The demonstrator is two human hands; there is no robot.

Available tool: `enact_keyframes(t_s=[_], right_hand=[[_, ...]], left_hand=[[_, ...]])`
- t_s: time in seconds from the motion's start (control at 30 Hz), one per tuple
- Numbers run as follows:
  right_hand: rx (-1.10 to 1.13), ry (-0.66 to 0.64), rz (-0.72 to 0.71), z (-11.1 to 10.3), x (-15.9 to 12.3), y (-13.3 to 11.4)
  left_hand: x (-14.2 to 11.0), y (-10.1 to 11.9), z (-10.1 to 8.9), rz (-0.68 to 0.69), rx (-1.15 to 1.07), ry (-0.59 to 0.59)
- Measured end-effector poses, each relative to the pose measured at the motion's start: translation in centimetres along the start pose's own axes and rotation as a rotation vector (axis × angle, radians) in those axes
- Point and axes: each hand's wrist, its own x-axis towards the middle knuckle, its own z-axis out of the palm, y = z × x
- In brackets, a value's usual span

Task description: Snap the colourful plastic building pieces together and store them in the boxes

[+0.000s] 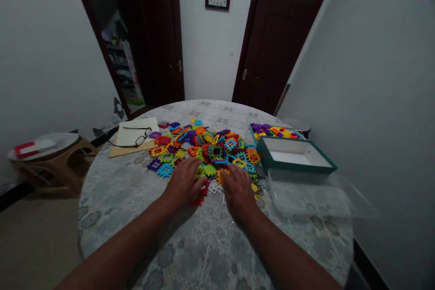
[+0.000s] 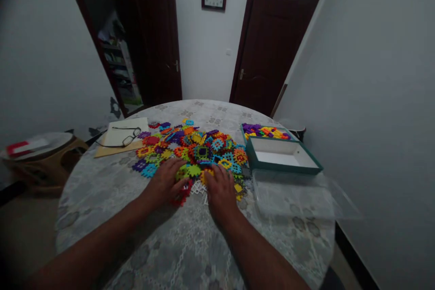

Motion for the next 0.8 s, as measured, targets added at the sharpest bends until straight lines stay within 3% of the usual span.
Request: enact_keyframes(t_s=[0.13,0.23,0.47,0.8], right_hand=[[0.015,0.044,0.042,0.1,-0.2,1.1],[0.036,0.076,0.056,0.3,-0.5,1.5],[0.096,0.134,0.047,0.8,-1.2,1.2],[0.17,0.102,0.047,0.2,-1.4,0.5]], left_hand=[[0.7,3.3,1.4,-0.055,0.164,-0.123],[1.6,4.5,1.7,-0.116,0.257,-0.178],[5.7,3.8,1.7,-0.198,0.363,-0.229],[13.3,4.8,3.0,-0.356,0.49,-0.312]])
